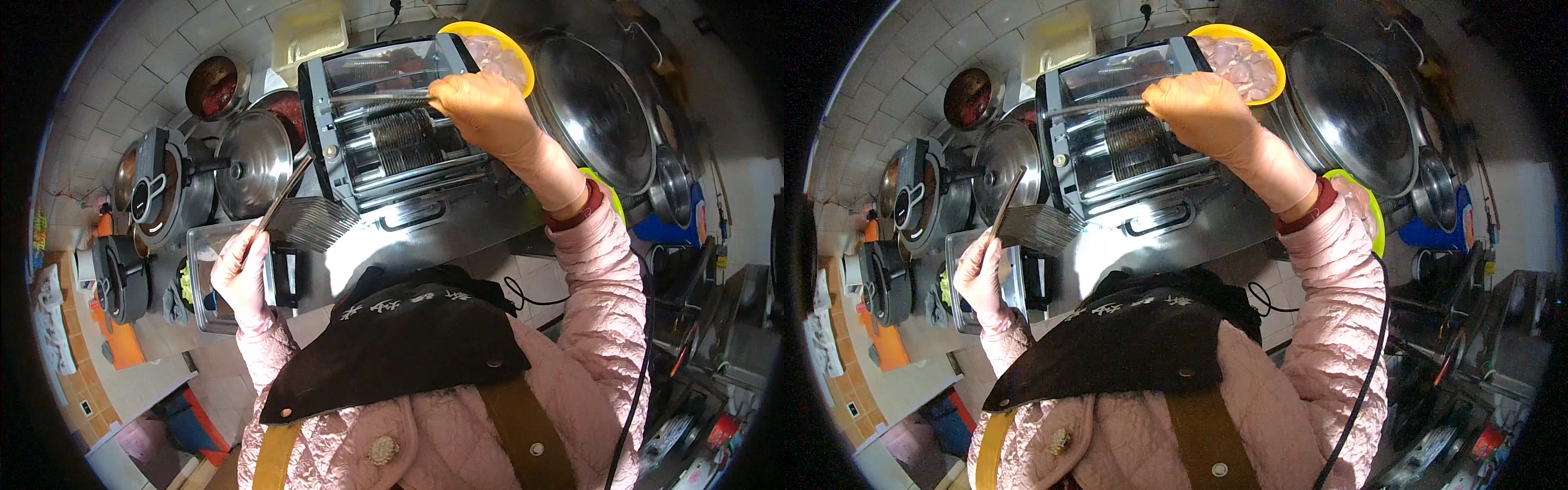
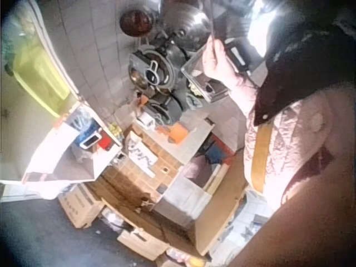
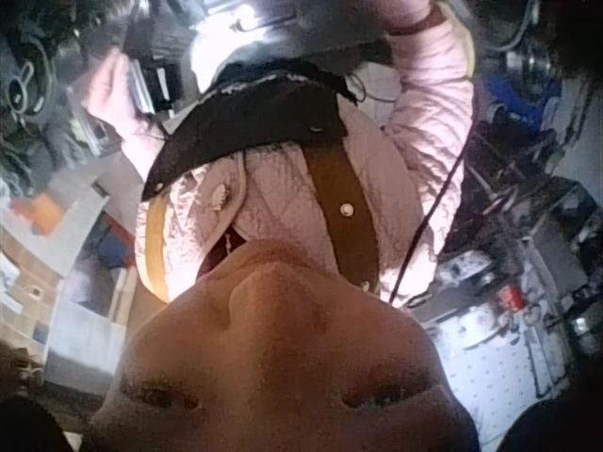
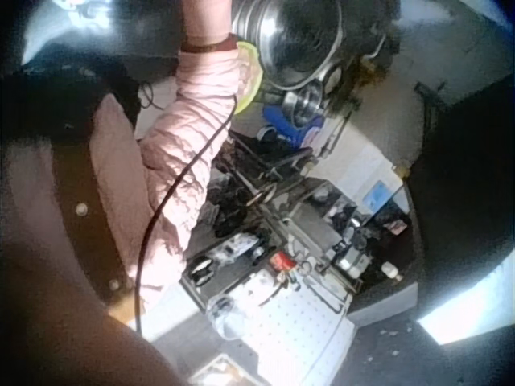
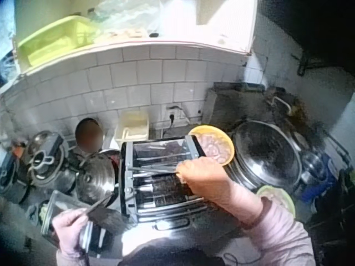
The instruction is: The person unpacks a new kitchen appliance from a plastic bag, places it on a stainless steel counter, and installs its internal components. They then open the lid and use a metal rod to adjust the internal rollers.
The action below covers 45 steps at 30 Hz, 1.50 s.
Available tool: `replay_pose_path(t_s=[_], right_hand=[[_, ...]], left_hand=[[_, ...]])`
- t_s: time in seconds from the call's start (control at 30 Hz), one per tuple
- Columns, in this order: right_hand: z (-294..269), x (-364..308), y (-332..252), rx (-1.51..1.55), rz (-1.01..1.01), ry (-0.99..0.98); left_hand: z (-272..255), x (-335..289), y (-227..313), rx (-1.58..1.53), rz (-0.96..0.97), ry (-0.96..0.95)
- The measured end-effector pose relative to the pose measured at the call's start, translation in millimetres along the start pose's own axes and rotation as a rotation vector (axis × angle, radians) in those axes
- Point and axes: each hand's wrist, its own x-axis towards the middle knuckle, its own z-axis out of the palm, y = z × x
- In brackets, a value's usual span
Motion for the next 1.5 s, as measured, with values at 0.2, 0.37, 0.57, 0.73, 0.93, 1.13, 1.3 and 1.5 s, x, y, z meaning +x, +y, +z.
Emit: replay_pose_path(t_s=[0.2,0.37,0.57,0.73,0.93,1.13,1.3,1.5], right_hand=[[-7.6,-16.5,-12.3,0.232,-0.005,-0.263],[-19.9,-26.4,-15.4,0.237,-0.105,-0.422],[-6.1,-13.6,-14.2,0.17,-0.024,-0.204],[1.7,-3.0,-11.7,0.306,0.059,-0.255],[-8.5,-3.2,-8.9,0.517,-0.017,-0.425],[0.6,1.2,-7.9,0.557,0.086,-0.348],[1.3,-1.3,-6.7,0.447,0.044,-0.325],[9.1,2.9,-8.3,0.282,0.067,-0.212]], left_hand=[[0.0,0.6,1.3,0.005,0.003,-0.01],[-2.8,-0.4,-1.1,-0.001,0.031,-0.007],[-6.0,-3.0,-5.3,0.016,0.019,-0.006],[-6.7,-3.8,-4.6,0.027,0.016,-0.01],[-7.7,-3.5,-4.0,0.004,0.034,0.011],[-8.3,-5.3,-3.0,0.007,0.023,0.02],[-5.7,-3.6,-2.5,0.038,0.043,0.049],[-6.9,-4.1,-3.3,0.038,0.022,0.047]])
